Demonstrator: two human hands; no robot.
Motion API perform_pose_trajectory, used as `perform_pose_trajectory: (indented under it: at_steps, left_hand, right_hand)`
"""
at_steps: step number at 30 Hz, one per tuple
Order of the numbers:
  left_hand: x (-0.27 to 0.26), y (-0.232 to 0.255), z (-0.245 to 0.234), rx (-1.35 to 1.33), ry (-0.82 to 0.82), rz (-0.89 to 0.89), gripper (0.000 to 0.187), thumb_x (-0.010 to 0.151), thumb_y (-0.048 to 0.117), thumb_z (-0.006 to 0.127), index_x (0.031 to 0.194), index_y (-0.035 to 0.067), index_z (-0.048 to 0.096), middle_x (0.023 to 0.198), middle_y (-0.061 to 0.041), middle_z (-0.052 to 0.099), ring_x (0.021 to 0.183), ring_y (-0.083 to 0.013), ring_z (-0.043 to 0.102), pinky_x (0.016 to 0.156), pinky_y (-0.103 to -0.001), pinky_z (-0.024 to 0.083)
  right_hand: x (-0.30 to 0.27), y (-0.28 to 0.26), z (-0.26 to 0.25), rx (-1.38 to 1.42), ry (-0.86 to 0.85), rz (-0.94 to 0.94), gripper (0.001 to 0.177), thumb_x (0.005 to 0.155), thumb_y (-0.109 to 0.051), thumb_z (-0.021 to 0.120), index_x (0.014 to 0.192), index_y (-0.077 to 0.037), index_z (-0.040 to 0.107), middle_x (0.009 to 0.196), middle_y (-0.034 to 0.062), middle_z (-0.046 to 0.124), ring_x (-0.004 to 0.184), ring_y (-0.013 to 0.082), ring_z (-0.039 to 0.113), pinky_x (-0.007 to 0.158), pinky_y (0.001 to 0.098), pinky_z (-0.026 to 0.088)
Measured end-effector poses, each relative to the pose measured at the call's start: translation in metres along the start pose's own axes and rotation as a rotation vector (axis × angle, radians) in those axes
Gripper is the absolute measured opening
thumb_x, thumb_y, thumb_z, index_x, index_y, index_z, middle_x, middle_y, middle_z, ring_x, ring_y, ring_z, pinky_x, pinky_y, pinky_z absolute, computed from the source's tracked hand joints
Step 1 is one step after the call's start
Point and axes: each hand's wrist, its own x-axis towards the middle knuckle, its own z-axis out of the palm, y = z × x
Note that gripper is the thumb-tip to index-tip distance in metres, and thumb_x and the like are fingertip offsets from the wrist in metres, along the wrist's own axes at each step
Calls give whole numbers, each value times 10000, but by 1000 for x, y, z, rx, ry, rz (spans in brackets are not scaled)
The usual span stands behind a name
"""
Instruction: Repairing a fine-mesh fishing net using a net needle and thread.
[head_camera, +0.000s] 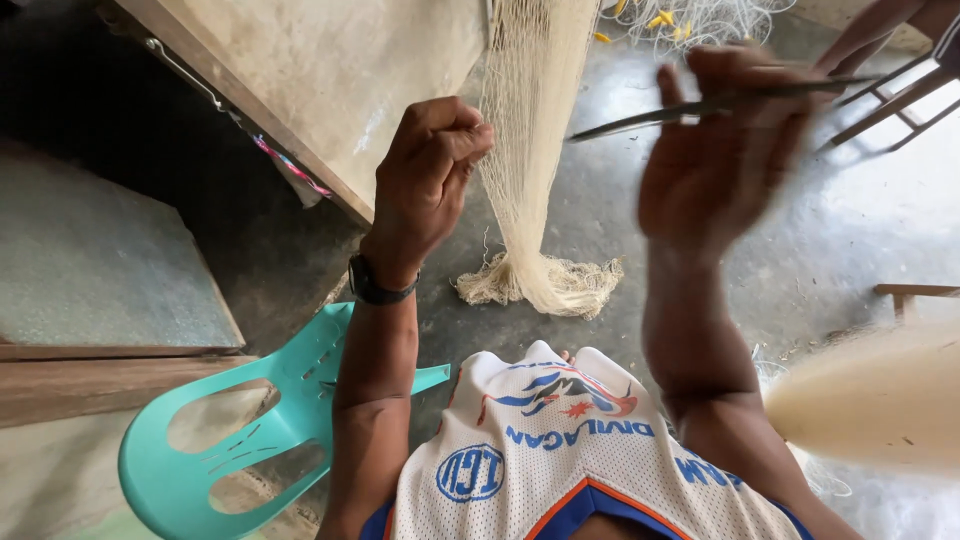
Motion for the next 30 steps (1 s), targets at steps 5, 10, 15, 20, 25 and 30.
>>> perform_pose_trajectory:
  at_steps: [5, 10, 15, 20, 25, 30]
  left_hand:
    - [-2, -7, -7, 52, -47, -36, 139, 1049, -103, 646, 1125, 9, 615, 1174, -128, 557, 1017, -246, 631, 853, -313, 569]
    - [-3, -10, -12, 185, -1, -6, 168, 1037, -135, 671, 1132, -8, 613, 1169, -143, 550, 878, -217, 618, 729, -309, 572]
    - [-4, -29, -14, 102, -2, -6, 226, 1011, -231, 612, 1135, -44, 588, 1191, -135, 494, 676, -132, 465, 644, -282, 508]
    - [-12, -43, -21, 275, 31, 44, 206, 1011, -140, 679, 1148, -2, 613, 1171, -151, 545, 894, -230, 660, 714, -308, 606]
    - [-9, -39, -12, 244, 114, 18, 175, 1071, 174, 681, 1152, 49, 588, 1141, -131, 557, 893, -219, 541, 733, -325, 530]
    - [-9, -28, 4, 67, 271, -47, 152, 1106, 193, 549, 1142, 46, 572, 1151, -135, 551, 831, -204, 573, 708, -314, 563]
  right_hand:
    - [3, -54, -73, 39, 442, -102, 178, 1017, -120, 557, 852, -57, 533, 948, 14, 597, 602, 126, 438, 676, 392, 571]
    - [-30, -77, -99, -1055, -389, -200, 242, 814, 201, 498, 663, 16, 535, 1179, 252, 573, 1267, 483, 505, 1156, 568, 405]
    - [-84, -34, -112, -1253, -839, 115, 341, 1063, -53, 574, 1390, 44, 567, 1215, 204, 622, 957, 287, 652, 765, 375, 557]
    - [-138, -21, -98, -859, -1031, 141, 289, 1029, -86, 577, 1295, 25, 554, 891, 115, 681, 568, 147, 628, 486, 302, 564]
    - [-122, -54, 3, -432, -1174, -25, 367, 1097, -270, 448, 1242, 56, 531, 993, 174, 654, 732, 233, 643, 547, 370, 506]
    - [-119, -48, 62, -443, -1259, -145, 336, 1063, -155, 443, 1258, 87, 573, 901, 134, 573, 673, 259, 587, 553, 382, 452]
